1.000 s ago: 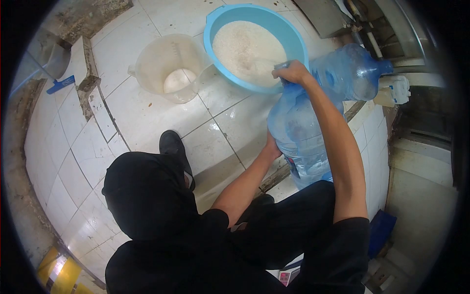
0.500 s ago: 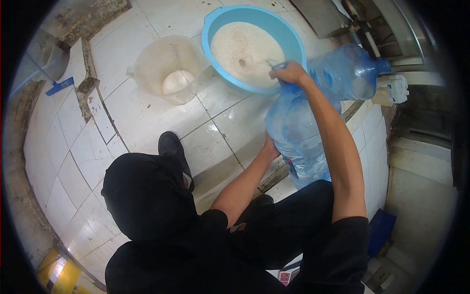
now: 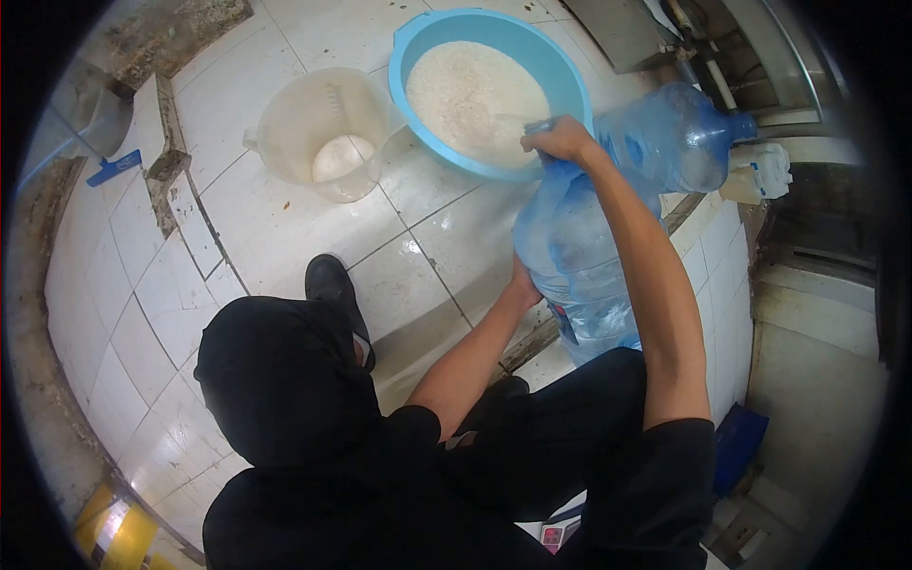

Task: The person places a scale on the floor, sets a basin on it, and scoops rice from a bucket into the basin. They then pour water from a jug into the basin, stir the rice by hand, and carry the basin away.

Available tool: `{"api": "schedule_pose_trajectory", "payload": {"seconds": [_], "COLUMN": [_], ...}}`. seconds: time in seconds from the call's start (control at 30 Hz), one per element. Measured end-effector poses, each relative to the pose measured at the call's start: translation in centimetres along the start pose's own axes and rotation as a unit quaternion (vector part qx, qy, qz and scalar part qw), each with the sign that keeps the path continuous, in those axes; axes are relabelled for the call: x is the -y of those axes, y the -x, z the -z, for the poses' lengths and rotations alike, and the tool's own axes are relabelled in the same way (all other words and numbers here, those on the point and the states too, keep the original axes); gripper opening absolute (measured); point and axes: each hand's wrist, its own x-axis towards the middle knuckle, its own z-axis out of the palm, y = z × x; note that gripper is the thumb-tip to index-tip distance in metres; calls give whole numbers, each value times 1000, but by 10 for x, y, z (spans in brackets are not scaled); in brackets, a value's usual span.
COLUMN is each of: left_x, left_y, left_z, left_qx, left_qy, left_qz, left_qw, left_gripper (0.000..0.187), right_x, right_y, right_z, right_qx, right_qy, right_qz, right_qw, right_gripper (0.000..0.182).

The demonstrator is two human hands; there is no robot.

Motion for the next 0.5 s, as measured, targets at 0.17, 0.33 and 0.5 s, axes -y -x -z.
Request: {"api": "schedule_pose_trajectory", "payload": {"seconds": [0.17,0.33,0.5], "left_x": [-3,-4,-4], "left_y": [7,8,7], "left_z": [-9,-14,-11], "left_qx": [-2,9,-21], "left_qy": [11,8,9], "left_qz": [18,2,6], "left_qw": [1000,1000,1000], "left_gripper": [66,66,66], "right_x": [-2,2,4], "right_y": [-1,1,2], "right_z": [0,1,2], "right_qx": [-19,-14,-2], "right_qy": [0,-9,2], "right_qz": [10,11,0], "right_qw": [1000,1000,1000], "right_gripper": [44,46,48]}}
